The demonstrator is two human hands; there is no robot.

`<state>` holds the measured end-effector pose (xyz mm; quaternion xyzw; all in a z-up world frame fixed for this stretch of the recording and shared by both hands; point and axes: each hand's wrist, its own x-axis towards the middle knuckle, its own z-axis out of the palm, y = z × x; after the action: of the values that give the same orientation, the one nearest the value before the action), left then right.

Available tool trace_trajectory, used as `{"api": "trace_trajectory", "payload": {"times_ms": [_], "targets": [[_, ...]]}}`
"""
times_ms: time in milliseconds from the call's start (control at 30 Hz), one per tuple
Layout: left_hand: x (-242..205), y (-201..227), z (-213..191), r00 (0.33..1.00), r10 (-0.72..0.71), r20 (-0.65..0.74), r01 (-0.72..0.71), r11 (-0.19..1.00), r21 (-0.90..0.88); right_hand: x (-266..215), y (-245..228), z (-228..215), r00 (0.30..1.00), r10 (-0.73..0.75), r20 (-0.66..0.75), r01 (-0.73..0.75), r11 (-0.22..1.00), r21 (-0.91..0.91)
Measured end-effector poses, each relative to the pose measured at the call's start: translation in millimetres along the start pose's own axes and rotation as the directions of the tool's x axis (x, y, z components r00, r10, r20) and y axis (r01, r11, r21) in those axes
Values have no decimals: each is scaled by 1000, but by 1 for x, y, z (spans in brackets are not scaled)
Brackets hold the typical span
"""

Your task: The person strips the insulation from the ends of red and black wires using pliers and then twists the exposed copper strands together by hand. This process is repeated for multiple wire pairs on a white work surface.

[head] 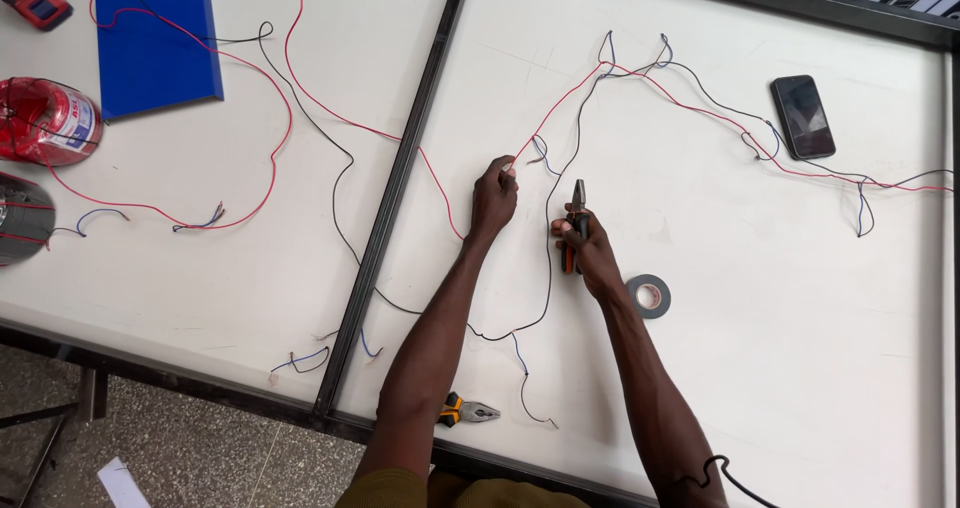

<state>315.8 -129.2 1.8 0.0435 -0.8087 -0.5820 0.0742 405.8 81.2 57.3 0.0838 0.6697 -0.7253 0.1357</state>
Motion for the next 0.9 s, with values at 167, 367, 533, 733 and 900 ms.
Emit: {"api": "trace_trajectory", "payload": {"times_ms": [167,367,533,733,900], "targets": [[56,-9,14,999,-4,51,-8,972,233,-12,13,5,996,-77,-51,74,995,-70],[122,-21,46,980,-58,192,-36,891,452,-11,17,2,993,-105,-62,100,992,-72],[121,3,41,960,-64,273,-82,867,491,-9,22,-1,993,-95,-66,90,993,-73],[105,12,28,977,-43,208,-35,933,358,-11,21,0,994,-88,-64,83,994,-69],[95,10,24,990,49,134,-10,961,-275,-11,24,-1,993,-101,-69,95,992,-77]]}}
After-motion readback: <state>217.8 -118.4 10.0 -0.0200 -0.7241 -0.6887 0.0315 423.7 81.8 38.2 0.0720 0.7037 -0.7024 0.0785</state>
